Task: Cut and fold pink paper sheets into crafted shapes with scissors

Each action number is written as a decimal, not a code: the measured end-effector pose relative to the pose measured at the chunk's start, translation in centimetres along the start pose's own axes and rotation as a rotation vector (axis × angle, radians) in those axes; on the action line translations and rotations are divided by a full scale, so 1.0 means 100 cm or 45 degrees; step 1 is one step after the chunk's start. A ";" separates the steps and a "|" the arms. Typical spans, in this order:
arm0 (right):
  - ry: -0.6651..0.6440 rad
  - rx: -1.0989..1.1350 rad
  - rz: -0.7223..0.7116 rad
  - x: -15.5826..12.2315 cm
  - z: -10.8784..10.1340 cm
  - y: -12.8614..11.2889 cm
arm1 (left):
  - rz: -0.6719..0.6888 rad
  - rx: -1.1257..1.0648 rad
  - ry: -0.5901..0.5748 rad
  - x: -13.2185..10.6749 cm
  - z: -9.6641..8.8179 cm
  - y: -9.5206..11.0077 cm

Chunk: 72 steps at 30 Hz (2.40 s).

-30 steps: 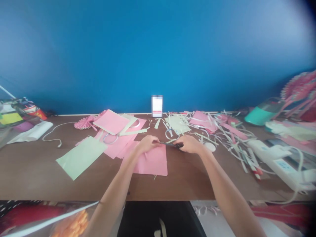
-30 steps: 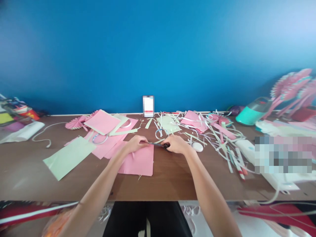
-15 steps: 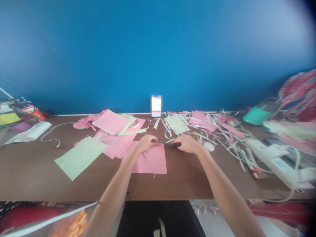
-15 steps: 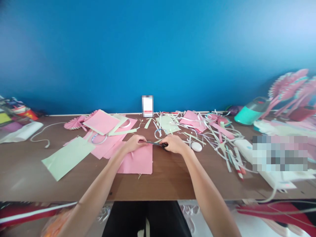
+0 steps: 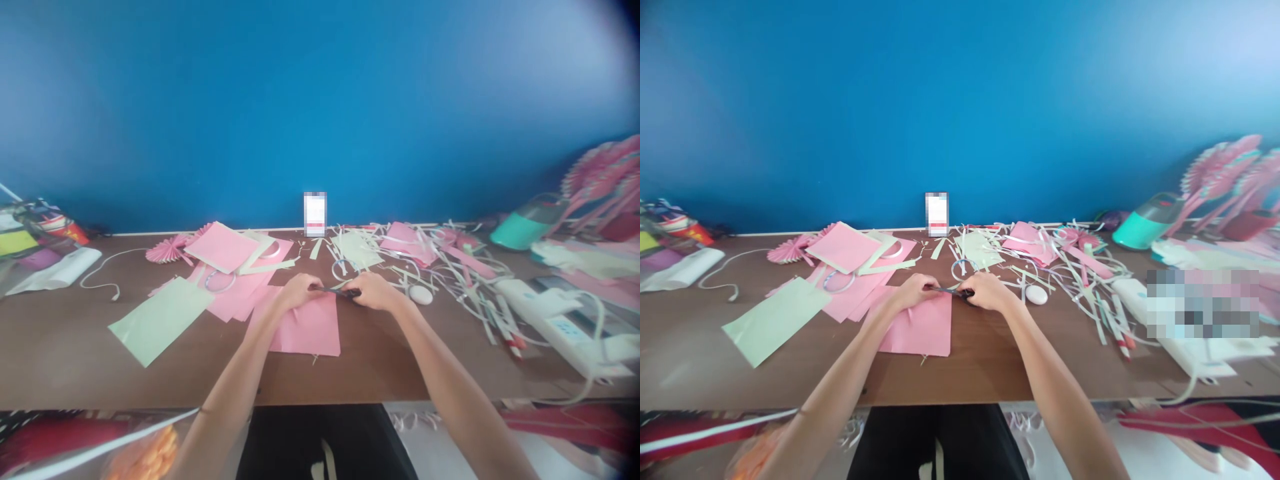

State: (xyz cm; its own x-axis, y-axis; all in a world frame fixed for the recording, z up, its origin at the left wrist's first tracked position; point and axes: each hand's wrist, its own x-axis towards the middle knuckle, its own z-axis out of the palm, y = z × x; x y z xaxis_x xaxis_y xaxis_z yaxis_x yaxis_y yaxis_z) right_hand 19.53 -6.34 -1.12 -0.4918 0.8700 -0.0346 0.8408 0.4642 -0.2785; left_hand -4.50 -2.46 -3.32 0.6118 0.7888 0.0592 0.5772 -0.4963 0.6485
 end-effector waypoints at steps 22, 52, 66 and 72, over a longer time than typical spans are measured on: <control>0.637 0.875 0.089 0.019 0.031 -0.005 | -0.051 0.287 0.306 -0.006 -0.008 0.003; 1.496 1.536 0.554 0.025 0.030 0.018 | -0.314 0.285 0.499 -0.002 0.009 0.006; 1.500 1.577 0.564 0.027 0.031 0.017 | -0.164 -0.447 0.381 0.002 0.015 0.013; 1.629 1.575 0.624 0.022 0.028 0.035 | -0.217 -0.044 0.423 0.000 0.011 0.008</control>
State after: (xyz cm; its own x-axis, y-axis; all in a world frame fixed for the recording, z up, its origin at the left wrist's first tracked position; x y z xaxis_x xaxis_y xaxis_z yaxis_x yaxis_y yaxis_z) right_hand 20.72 -3.23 -4.83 0.6638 0.7265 0.1774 -0.0782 0.3033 -0.9497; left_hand -3.40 -3.28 -3.64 0.2966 0.9364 0.1874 0.6338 -0.3398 0.6949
